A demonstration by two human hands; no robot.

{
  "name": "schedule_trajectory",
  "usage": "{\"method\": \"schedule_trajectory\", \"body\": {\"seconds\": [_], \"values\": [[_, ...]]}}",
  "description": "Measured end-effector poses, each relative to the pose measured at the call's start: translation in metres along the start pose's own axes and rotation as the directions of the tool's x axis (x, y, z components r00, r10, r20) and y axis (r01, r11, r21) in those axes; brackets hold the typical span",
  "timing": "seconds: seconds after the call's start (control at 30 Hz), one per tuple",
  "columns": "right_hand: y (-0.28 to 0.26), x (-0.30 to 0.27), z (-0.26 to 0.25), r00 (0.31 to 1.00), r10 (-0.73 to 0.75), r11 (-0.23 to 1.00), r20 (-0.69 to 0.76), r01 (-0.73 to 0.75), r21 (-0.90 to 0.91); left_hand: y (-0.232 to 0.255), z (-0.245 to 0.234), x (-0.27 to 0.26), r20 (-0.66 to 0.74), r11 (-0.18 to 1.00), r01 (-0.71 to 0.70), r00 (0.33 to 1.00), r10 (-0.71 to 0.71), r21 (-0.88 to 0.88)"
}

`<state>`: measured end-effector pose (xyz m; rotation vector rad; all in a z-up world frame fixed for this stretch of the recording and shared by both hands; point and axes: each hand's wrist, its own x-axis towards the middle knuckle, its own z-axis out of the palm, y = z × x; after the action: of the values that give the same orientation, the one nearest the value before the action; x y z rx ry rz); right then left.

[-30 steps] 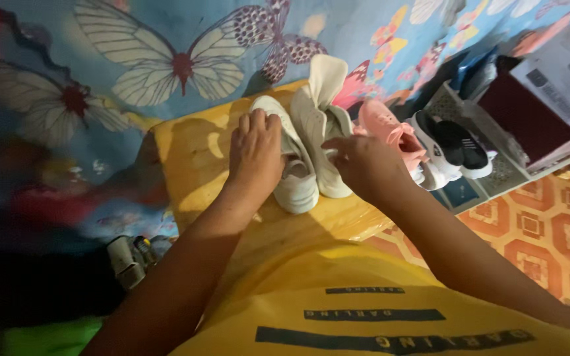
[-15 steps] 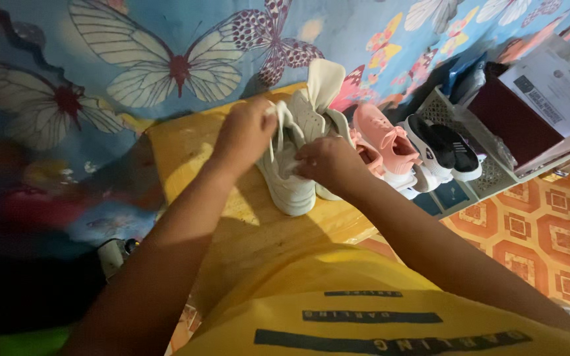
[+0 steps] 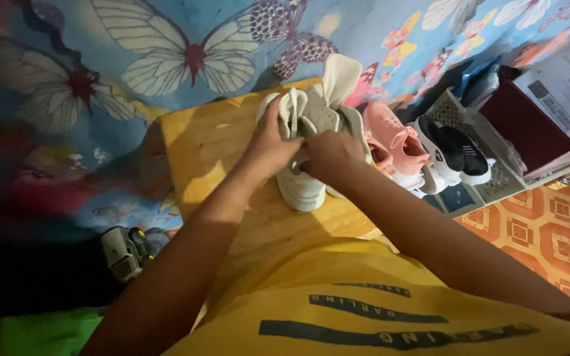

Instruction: The person unlaces a pair of pink sneakers and then a pair of white sneakers on a wooden table. They remove the laces from each shoe and then re-lace them, threading the laces through the eyelets and tying them.

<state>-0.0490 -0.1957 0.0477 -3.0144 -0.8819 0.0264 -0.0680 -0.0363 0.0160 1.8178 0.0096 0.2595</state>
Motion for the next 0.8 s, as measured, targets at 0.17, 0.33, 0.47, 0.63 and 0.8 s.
{"method": "schedule_trajectory", "body": {"seconds": [0.17, 0.33, 0.47, 0.63, 0.8], "values": [[0.007, 0.01, 0.011, 0.997, -0.057, 0.998, 0.044, 0.058, -0.026, -0.001, -0.005, -0.004, 0.031, 0.995, -0.052, 0.998, 0.05, 0.086], [0.063, 0.0, -0.008, 0.886, -0.363, 0.66, -0.29, 0.464, 0.591, -0.01, -0.023, -0.007, 0.184, 0.984, 0.017, 0.983, 0.016, -0.176], [0.076, -0.004, -0.043, 0.986, 0.133, -0.229, -0.102, 0.131, 0.965, -0.007, -0.019, -0.003, 0.167, 0.979, 0.061, 0.986, -0.028, -0.195], [0.069, -0.032, -0.081, 0.955, 0.246, -0.357, -0.167, 0.249, 0.9, 0.013, 0.003, -0.018, -0.07, 0.838, -0.419, 0.88, 0.469, 0.348], [0.073, -0.038, -0.076, 0.962, 0.21, -0.557, -0.175, 0.265, 0.787, 0.04, 0.022, -0.033, 0.162, 0.578, -0.607, 0.753, 0.638, 0.545]]}}
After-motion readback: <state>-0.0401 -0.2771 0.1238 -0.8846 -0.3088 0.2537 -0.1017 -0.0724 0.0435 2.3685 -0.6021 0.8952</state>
